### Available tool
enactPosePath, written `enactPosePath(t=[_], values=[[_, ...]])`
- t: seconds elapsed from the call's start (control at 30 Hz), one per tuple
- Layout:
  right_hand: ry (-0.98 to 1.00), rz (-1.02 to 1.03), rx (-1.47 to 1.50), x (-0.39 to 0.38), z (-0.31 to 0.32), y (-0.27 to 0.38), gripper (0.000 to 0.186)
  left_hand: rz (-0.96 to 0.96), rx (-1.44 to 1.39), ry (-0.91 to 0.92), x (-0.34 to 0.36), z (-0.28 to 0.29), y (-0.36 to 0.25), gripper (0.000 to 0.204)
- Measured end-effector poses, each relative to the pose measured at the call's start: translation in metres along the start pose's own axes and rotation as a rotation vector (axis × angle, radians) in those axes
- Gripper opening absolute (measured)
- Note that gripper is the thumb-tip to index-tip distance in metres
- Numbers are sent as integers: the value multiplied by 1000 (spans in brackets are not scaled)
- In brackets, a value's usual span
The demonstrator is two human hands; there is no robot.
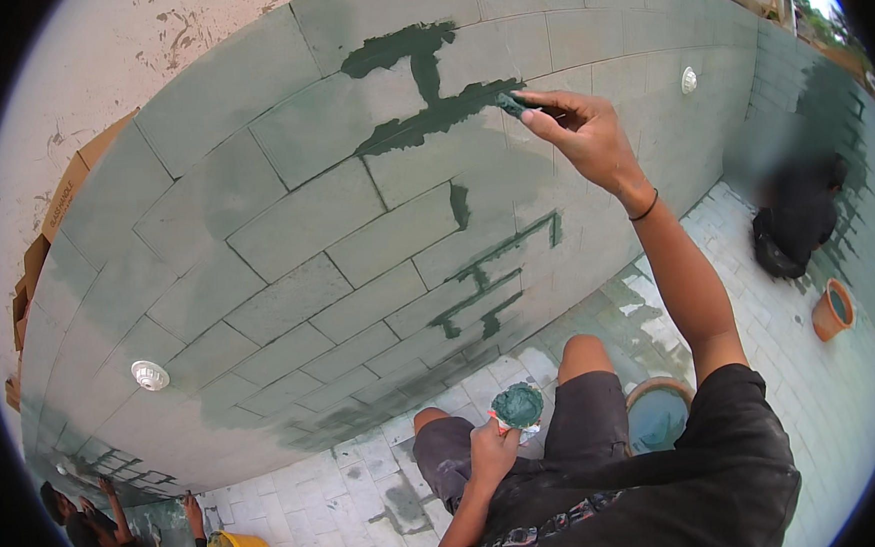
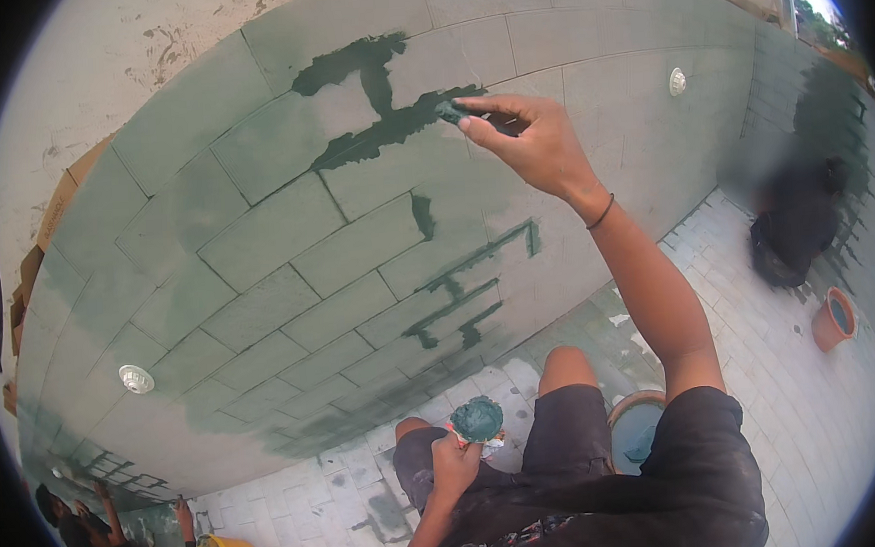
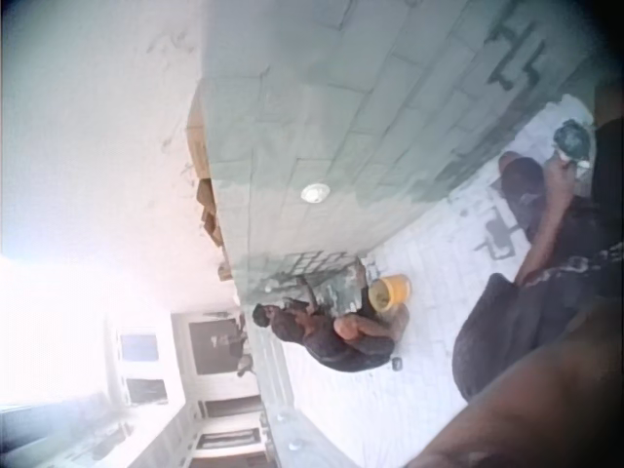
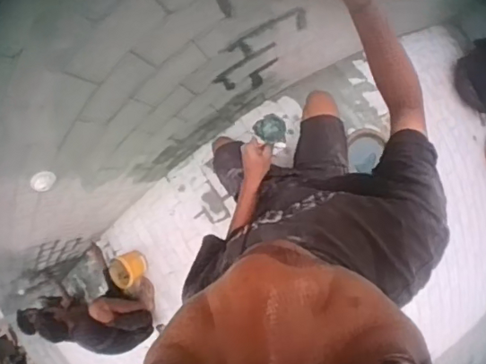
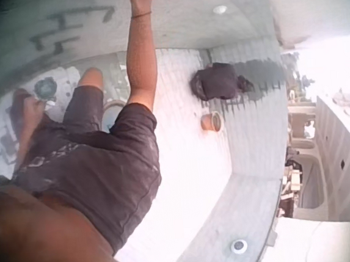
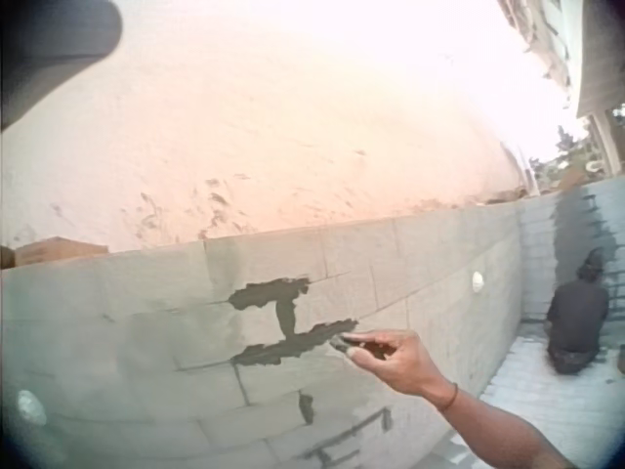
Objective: The person applies a green paste-like substance to the joints between wall tiles using a small piece of material and then cleans the excess from the tile surfaces.
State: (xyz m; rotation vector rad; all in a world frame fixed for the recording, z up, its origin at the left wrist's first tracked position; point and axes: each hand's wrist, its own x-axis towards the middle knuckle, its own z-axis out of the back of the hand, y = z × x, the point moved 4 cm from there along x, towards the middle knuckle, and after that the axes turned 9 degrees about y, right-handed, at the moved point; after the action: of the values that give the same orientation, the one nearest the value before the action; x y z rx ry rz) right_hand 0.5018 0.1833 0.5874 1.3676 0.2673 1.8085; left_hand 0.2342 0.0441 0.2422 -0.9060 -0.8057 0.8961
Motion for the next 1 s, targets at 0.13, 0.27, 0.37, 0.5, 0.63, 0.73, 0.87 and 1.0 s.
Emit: enactPosePath(t=[0.13,0.27,0.37,0.5,0.63,0.73,0.87,1.0], values=[[402,-224,58,-65,-35,3,30,-3,-63,-84,4,9,-8,10],[639,-169,27,-126,-56,12,28,28,-162,-61,20,4,-8,10],[828,-148,-45,-152,-64,32,27,14,-167,-49,18,1,-4,10],[895,-145,-110,-172,-79,33,24,-5,-96,-35,20,-3,2,7],[955,-172,-251,-179,-96,22,25,22,33,52,28,-3,-17,8],[989,-168,-310,-183,-107,12,26,-36,175,83,30,-3,-20,10],[1133,-198,-421,-183,-117,9,25,17,153,86,31,-2,-24,12],[1140,-240,-394,-188,-119,3,23,128,4,97,31,-2,-20,13]])
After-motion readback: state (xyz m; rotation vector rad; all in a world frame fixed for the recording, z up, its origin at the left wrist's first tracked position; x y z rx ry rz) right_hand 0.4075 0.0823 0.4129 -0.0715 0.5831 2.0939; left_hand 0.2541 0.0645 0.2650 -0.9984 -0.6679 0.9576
